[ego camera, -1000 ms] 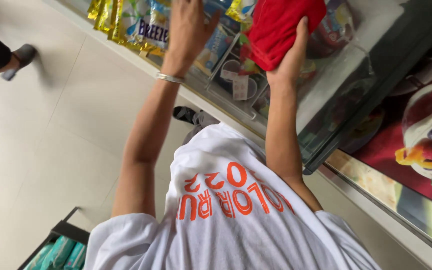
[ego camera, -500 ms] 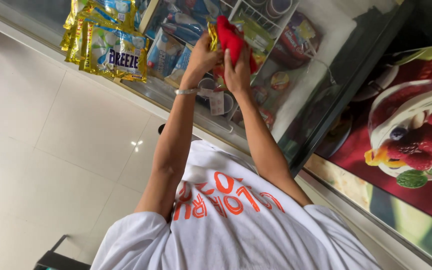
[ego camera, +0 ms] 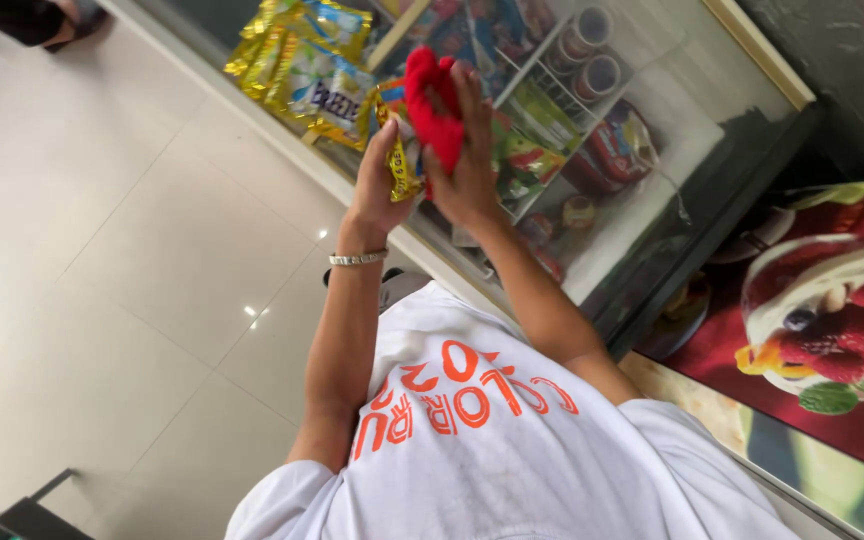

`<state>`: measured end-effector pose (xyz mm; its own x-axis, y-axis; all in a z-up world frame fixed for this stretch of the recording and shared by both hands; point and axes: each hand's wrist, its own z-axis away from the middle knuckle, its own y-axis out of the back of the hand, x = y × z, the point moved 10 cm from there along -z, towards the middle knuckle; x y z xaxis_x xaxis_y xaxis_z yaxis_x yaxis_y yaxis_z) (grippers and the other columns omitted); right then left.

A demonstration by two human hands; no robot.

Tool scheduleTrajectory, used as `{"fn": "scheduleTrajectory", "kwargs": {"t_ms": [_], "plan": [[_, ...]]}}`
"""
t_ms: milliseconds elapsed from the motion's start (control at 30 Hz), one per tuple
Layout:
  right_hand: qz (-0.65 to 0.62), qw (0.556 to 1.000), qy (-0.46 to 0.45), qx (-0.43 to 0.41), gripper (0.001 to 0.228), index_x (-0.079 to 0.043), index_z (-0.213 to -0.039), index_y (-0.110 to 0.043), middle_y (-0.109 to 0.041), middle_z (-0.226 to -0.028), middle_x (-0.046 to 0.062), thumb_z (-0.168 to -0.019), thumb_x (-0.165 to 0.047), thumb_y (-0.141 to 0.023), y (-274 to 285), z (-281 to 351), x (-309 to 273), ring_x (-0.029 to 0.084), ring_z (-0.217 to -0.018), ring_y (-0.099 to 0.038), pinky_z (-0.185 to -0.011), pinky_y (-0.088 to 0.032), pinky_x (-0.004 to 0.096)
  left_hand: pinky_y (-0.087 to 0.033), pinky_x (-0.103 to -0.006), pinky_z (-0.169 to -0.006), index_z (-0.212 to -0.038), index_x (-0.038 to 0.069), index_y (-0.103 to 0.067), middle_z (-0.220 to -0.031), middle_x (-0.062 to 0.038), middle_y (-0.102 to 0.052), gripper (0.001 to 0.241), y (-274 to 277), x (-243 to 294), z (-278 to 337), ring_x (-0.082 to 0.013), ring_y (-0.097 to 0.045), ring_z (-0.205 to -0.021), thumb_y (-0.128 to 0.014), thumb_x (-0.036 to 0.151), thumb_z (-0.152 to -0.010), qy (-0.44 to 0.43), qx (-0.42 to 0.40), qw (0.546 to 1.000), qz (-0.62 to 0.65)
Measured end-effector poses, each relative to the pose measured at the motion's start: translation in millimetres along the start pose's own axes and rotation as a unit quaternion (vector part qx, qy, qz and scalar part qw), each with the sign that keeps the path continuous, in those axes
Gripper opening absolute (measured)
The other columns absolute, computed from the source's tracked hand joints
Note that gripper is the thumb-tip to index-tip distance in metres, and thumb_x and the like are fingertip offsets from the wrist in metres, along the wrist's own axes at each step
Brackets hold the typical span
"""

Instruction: Wiping detergent sachets with a cloth and organizing them onto a grocery store shelf.

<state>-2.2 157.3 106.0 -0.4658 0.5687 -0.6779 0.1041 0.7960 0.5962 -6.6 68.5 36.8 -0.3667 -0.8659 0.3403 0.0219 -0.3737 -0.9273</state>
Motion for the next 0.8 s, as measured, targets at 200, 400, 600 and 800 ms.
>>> {"fn": "scheduleTrajectory", "kwargs": {"t_ms": [200, 400, 600, 800], "plan": [[0.002, 0.996, 0.086, -0.033, 0.058, -0.016, -0.159, -0.035, -0.031, -0.170, 0.009, -0.105, -0.026, -0.051, -45, -6, -89, 0.035, -0.162, -0.027, -0.136, -0.014, 0.061, -0.053, -0.0358, -0.093, -0.132, 0.011, -0.064, -0.126, -0.011, -0.069, 0.052, 44, 35, 45, -0.0213, -0.065, -0.109, -0.061, 0.048, -0.096, -0.053, 0.083, 0.994, 0.053], [0.027, 0.966, 0.248, -0.060, 0.055, -0.017, -0.150, -0.057, -0.031, -0.168, 0.013, -0.097, -0.032, -0.055, -84, 32, -131, 0.040, -0.155, -0.031, -0.127, -0.013, 0.059, -0.059, -0.0368, -0.088, -0.115, 0.000, -0.071, -0.108, -0.018, -0.074, 0.067, 51, 98, 88, -0.0307, -0.074, -0.093, -0.068, 0.061, -0.086, -0.123, 0.079, 0.979, 0.143], [-0.071, 0.975, 0.202, -0.062, 0.050, -0.010, -0.153, -0.055, -0.028, -0.169, 0.012, -0.104, -0.021, -0.056, -114, -22, -117, 0.037, -0.156, -0.025, -0.126, -0.007, 0.062, -0.059, -0.0312, -0.067, -0.109, 0.005, -0.068, -0.089, -0.014, -0.072, 0.043, 50, 114, 120, -0.0242, -0.073, -0.073, -0.072, 0.045, -0.093, -0.221, 0.131, 0.966, 0.008], [-0.129, 0.956, 0.232, -0.126, 0.051, -0.010, -0.152, -0.051, -0.037, -0.166, 0.011, -0.103, -0.017, -0.061, -131, -18, -174, 0.034, -0.157, -0.031, -0.128, -0.002, 0.058, -0.060, -0.0348, -0.070, -0.114, 0.006, -0.066, -0.096, -0.012, -0.072, 0.044, 111, 109, 118, -0.0253, -0.071, -0.080, -0.075, 0.042, -0.090, -0.250, 0.131, 0.959, 0.042]]}}
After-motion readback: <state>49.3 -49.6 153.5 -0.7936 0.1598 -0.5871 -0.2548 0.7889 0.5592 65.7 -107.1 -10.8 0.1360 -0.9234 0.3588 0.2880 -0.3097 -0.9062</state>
